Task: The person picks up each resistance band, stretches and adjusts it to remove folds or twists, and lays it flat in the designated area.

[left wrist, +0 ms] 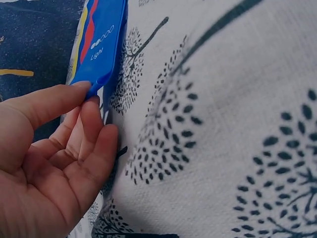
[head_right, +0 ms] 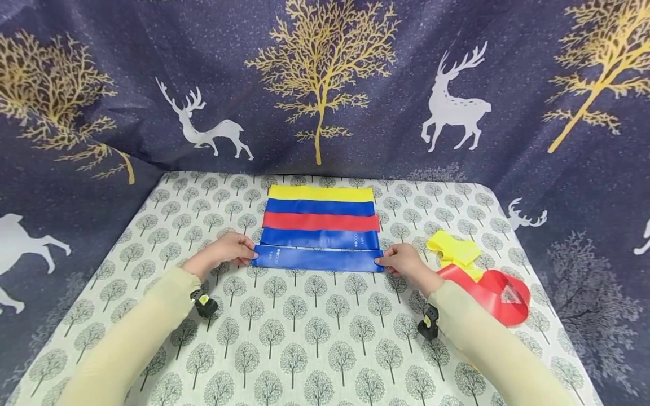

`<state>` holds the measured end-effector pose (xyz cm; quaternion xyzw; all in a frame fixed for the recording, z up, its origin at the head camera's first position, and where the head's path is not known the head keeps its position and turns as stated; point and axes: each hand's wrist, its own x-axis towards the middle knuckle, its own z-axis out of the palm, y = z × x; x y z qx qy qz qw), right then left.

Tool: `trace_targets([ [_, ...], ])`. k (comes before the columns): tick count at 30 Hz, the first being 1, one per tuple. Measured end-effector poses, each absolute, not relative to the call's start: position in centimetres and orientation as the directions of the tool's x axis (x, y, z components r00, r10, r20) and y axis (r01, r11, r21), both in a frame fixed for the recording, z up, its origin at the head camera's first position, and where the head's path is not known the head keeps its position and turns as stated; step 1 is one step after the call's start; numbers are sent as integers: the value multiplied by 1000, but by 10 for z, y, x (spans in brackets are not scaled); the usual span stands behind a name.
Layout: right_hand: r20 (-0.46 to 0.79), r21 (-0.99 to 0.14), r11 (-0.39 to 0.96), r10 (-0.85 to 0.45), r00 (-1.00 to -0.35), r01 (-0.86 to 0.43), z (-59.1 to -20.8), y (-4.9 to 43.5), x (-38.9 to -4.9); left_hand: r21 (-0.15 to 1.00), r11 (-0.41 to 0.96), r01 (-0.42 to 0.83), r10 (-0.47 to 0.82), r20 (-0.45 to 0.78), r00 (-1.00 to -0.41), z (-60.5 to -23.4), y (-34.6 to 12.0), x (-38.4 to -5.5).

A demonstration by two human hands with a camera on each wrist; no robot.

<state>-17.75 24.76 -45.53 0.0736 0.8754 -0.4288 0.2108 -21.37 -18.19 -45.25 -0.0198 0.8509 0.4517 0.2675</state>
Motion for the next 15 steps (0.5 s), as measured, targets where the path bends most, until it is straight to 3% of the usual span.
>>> trace_targets([
  [15, -444, -656, 700, -55, -894, 283, -453, 245, -184, 757, 590, -280, 201, -473, -858, -453, -179, -216],
])
